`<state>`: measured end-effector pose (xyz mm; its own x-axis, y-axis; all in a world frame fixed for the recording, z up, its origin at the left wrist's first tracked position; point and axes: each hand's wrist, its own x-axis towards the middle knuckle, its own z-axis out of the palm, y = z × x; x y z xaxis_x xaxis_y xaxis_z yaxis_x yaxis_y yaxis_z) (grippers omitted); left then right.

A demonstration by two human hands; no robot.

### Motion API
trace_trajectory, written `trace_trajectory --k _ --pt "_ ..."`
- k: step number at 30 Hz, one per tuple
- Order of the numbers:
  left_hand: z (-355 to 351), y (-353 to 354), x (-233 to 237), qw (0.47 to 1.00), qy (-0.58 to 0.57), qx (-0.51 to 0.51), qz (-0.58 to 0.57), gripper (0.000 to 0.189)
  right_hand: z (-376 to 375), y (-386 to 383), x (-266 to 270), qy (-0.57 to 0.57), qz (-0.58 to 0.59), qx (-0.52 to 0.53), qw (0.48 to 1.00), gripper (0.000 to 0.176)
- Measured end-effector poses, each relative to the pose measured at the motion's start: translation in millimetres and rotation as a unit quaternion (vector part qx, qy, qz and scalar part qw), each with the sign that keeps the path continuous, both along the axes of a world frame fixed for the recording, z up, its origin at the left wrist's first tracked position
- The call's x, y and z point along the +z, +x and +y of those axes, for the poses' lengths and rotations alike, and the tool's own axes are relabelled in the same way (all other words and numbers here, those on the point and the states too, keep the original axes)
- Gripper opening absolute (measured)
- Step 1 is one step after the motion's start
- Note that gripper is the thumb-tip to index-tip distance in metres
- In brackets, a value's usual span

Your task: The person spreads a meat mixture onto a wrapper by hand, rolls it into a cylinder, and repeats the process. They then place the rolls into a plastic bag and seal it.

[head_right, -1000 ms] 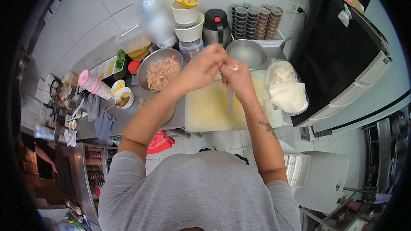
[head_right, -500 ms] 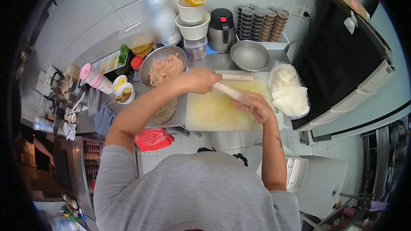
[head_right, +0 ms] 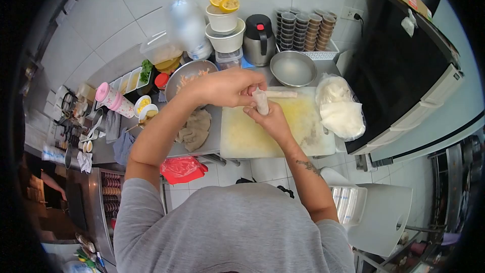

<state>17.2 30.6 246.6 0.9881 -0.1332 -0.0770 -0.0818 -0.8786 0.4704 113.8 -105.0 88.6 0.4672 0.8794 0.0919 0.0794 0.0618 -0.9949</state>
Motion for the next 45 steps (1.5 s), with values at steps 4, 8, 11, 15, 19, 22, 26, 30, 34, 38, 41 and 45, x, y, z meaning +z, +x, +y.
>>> trace_trajectory --k 4,8,11,15,19,22,26,30,34,38,41,45 --pt "9.1 -4.0 -24.6 0.994 -0.094 0.013 -0.045 0.025 1.7 -21.6 31.0 0.020 -0.027 -0.086 0.996 0.019" --pt "2.0 -4.7 -38.4 0.989 -0.106 0.046 -0.096 0.019 7.3 -24.4 30.0 0.065 -0.027 -0.104 0.992 0.019" --pt "-5.2 -5.4 -47.6 0.980 -0.048 0.038 -0.189 0.016 8.4 -24.1 30.2 0.070 -0.030 -0.116 0.990 0.017" --pt "-15.7 -10.2 -48.7 0.952 -0.073 0.096 -0.281 0.014 5.4 -13.3 40.3 0.042 -0.013 -0.107 0.993 0.013" --pt "-25.0 -16.0 -61.7 0.916 0.044 0.085 -0.391 0.027 7.7 -4.5 41.8 0.083 0.014 -0.106 0.991 0.012" --pt "-27.4 -9.0 -80.8 0.897 0.113 0.076 -0.421 0.035 9.3 3.3 39.2 0.102 0.035 -0.099 0.989 0.014" --pt "-34.4 1.6 -86.1 0.892 0.112 0.082 -0.431 0.036 8.0 14.2 34.9 0.099 0.029 -0.124 0.987 0.014" --pt "-38.2 18.6 -80.0 0.897 0.106 0.031 -0.428 0.023 -0.4 13.5 39.9 0.101 0.003 -0.152 0.983 0.017" --pt "-23.4 56.1 -77.7 0.935 -0.159 0.027 -0.316 0.021 -15.8 28.2 51.5 0.002 0.055 -0.161 0.985 0.007" --pt "18.1 136.0 -117.5 0.958 -0.090 0.118 -0.245 0.026 -15.9 44.3 47.3 0.055 0.014 -0.169 0.984 0.016" --pt "28.1 171.2 -158.9 0.966 0.145 0.126 -0.171 0.036 -16.6 47.6 44.6 0.072 0.027 -0.197 0.977 0.023" --pt "35.5 198.8 -168.7 0.961 0.249 0.115 0.036 0.035 -12.4 54.5 30.9 0.064 0.034 -0.237 0.969 0.025"
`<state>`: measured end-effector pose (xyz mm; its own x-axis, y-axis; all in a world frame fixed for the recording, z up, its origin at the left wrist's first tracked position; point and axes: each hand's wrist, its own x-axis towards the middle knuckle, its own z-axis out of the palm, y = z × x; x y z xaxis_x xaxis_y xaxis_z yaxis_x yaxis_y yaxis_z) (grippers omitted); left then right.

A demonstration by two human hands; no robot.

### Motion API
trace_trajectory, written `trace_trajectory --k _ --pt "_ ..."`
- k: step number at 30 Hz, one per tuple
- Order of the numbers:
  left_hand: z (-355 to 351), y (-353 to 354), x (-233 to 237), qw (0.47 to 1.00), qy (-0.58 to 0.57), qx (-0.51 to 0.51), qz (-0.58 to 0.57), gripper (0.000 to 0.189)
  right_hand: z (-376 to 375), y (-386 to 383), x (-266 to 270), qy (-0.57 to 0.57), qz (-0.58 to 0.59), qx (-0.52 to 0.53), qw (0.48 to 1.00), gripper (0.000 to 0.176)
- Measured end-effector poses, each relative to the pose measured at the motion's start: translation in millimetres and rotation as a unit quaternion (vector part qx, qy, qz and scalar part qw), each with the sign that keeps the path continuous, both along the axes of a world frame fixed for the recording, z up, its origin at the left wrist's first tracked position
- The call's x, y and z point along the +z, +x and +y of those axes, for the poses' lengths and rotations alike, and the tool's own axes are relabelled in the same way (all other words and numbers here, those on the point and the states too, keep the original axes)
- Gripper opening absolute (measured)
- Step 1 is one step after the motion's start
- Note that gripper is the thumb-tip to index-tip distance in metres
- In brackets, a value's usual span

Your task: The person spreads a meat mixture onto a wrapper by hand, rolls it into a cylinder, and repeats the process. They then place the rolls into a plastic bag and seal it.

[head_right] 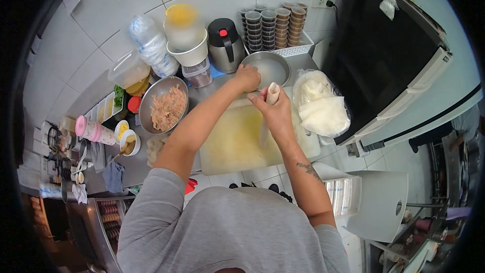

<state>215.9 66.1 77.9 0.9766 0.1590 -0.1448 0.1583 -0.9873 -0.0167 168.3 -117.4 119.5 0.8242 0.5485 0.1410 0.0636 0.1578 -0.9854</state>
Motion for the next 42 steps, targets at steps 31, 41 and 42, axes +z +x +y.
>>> trace_trajectory --k 31,41,42 --pt "-55.5 -188.8 69.6 0.841 -0.257 -0.107 -0.464 0.043 24.1 -24.8 1.8 0.006 0.015 0.232 0.972 0.010" --pt "-26.0 -179.6 126.9 0.912 -0.335 -0.143 -0.189 0.017 21.4 -39.4 23.4 -0.072 0.000 0.307 0.949 0.005" --pt "-24.3 -179.0 128.9 0.921 -0.325 -0.156 -0.148 0.017 23.5 -40.6 19.9 -0.065 0.006 0.312 0.948 0.005"
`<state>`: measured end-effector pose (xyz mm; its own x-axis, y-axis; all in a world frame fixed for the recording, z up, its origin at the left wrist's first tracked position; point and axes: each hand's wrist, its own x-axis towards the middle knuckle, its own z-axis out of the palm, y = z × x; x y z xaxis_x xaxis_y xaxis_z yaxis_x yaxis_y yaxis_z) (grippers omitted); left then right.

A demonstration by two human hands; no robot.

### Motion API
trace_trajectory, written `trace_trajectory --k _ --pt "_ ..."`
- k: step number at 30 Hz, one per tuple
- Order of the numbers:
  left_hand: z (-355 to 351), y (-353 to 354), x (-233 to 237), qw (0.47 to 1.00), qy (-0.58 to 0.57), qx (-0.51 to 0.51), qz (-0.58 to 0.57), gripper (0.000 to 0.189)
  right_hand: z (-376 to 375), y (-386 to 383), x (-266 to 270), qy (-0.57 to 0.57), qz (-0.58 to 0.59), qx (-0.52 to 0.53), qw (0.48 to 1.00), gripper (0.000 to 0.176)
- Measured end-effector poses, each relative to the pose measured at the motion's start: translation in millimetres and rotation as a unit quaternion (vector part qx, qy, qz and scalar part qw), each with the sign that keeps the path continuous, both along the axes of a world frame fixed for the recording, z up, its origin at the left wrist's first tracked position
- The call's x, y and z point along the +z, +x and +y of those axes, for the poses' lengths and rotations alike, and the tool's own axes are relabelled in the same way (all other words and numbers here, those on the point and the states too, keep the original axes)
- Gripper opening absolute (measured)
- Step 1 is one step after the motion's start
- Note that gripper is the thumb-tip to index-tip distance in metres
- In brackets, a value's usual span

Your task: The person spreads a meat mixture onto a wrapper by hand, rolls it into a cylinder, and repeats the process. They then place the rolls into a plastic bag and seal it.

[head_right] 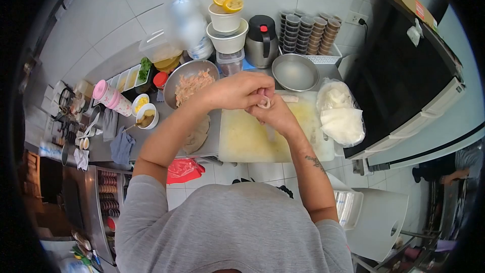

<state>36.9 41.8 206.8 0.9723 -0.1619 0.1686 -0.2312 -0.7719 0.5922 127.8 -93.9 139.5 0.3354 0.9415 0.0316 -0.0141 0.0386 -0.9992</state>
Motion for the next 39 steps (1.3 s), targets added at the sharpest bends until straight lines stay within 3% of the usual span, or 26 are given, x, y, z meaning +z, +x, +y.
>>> trace_trajectory --k 9,13,18,27,33,36,39 --pt "-25.5 -6.9 -16.6 0.980 0.148 0.044 -0.122 0.029 3.3 1.0 -6.5 -0.001 0.029 -0.032 0.999 0.006" --pt "-29.4 -13.9 -26.0 0.976 0.125 0.059 -0.170 0.031 7.3 5.3 -12.0 0.014 0.019 -0.072 0.997 0.003" --pt "-28.6 -16.8 -35.4 0.962 0.069 0.099 -0.245 0.033 10.0 9.9 -13.5 0.023 0.041 -0.048 0.998 0.007" --pt "-25.9 -7.2 -40.9 0.972 0.083 0.114 -0.188 0.035 18.5 10.9 -14.9 0.036 0.025 -0.091 0.995 0.011" --pt "-36.2 -10.3 -34.7 0.951 0.093 0.105 -0.277 0.041 11.2 10.6 2.0 0.087 0.034 -0.112 0.989 0.007" --pt "-46.5 -5.3 -38.6 0.950 0.112 0.129 -0.261 0.048 9.6 12.8 -1.5 0.090 0.021 -0.149 0.985 0.004" --pt "-44.4 -1.6 -37.9 0.968 0.039 0.101 -0.225 0.054 7.2 15.8 -11.6 0.100 0.081 -0.156 0.979 0.003"
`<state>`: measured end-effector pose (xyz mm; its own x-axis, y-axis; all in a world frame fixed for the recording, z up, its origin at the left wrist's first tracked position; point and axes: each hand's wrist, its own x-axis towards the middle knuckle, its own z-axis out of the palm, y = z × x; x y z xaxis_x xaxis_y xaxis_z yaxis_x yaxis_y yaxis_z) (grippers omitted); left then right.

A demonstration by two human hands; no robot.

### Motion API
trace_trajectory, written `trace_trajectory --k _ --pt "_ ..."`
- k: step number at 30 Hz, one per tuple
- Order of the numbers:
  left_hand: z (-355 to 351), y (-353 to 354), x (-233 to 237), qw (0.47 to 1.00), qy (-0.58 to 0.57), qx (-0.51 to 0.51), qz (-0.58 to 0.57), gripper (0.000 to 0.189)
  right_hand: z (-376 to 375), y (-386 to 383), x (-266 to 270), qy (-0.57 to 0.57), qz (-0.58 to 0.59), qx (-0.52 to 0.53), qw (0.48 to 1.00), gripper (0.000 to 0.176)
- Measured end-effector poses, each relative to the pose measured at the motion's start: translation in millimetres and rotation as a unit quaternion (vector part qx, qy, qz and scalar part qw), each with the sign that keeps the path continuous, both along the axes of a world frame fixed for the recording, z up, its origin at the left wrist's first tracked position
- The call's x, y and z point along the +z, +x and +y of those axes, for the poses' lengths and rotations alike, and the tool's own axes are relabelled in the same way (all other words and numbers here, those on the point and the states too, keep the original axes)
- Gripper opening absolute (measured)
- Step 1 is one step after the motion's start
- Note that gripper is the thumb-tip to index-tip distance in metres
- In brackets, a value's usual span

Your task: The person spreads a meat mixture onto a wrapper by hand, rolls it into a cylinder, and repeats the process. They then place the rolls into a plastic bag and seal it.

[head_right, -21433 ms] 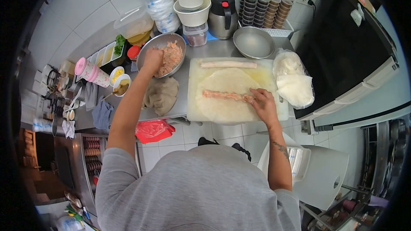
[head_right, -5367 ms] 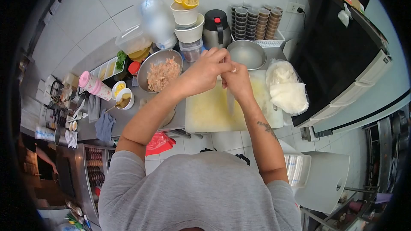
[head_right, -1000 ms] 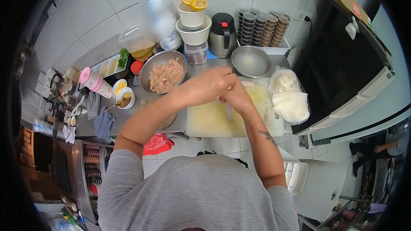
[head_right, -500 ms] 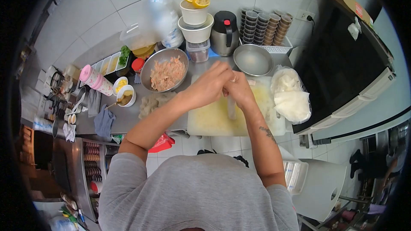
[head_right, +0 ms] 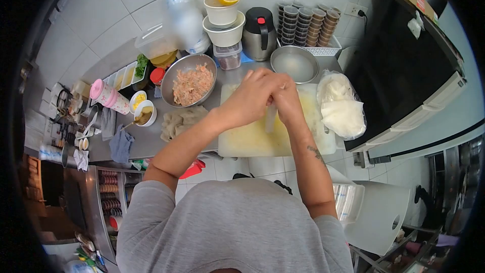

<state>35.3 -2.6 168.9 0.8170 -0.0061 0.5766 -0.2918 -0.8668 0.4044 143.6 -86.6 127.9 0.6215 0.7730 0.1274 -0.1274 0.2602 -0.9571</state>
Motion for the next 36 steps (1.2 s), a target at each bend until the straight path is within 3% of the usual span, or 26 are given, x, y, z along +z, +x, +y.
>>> trace_trajectory --k 3,7,8,11,13,16,17,18,20,21,23,24,27,32,36 --pt "9.7 4.6 -17.6 0.988 -0.115 0.028 -0.097 0.053 -6.6 16.3 -15.5 0.081 0.113 0.001 0.990 0.009" --pt "11.9 -0.5 -115.5 0.955 -0.233 0.021 0.180 0.049 -14.5 39.5 -75.3 0.219 0.256 -0.013 0.941 0.024" --pt "15.2 -5.2 -135.6 0.928 -0.250 0.013 0.276 0.047 -18.4 39.9 -85.4 0.197 0.267 -0.035 0.943 0.028" --pt "39.0 -7.1 -154.6 0.916 -0.240 0.010 0.322 0.046 -33.9 43.3 -107.2 0.154 0.305 -0.082 0.936 0.040" --pt "61.6 -2.3 -162.6 0.934 -0.166 0.047 0.314 0.042 -50.7 58.2 -117.0 0.153 0.336 -0.084 0.926 0.044" --pt "65.9 -11.4 -161.7 0.960 0.013 0.129 0.247 0.035 -58.8 70.0 -128.7 -0.015 0.082 -0.207 0.975 0.042" --pt "63.9 -16.4 -159.0 0.960 0.085 0.159 0.214 0.033 -62.1 68.2 -134.1 -0.056 -0.072 -0.186 0.978 0.041" --pt "63.3 -21.8 -162.2 0.961 0.077 0.183 0.190 0.033 -68.4 60.8 -135.6 -0.094 -0.224 -0.161 0.957 0.040" --pt "59.7 -31.6 -171.0 0.961 0.063 0.229 0.142 0.032 -71.9 48.1 -139.7 -0.134 -0.494 -0.128 0.850 0.043" --pt "56.5 -34.8 -173.6 0.957 0.046 0.255 0.135 0.032 -65.5 40.0 -134.2 -0.154 -0.534 -0.122 0.822 0.042" --pt "53.0 -40.7 -177.2 0.944 0.012 0.307 0.119 0.032 -52.3 30.7 -124.5 -0.190 -0.611 -0.110 0.761 0.042" --pt "54.8 -40.3 -179.5 0.945 0.013 0.304 0.122 0.032 -45.4 40.1 -133.6 -0.190 -0.578 -0.080 0.789 0.041" --pt "60.0 -31.1 -184.4 0.948 0.017 0.299 0.107 0.032 -31.8 65.3 -133.4 -0.205 -0.610 -0.022 0.765 0.042" --pt "69.1 -16.3 -175.1 0.934 -0.026 0.353 0.043 0.038 -24.1 66.9 -124.1 -0.176 -0.633 -0.118 0.745 0.047" --pt "78.0 -25.2 -190.1 0.909 -0.200 0.364 0.035 0.044 -24.9 54.9 -132.6 -0.208 -0.583 -0.222 0.754 0.056"
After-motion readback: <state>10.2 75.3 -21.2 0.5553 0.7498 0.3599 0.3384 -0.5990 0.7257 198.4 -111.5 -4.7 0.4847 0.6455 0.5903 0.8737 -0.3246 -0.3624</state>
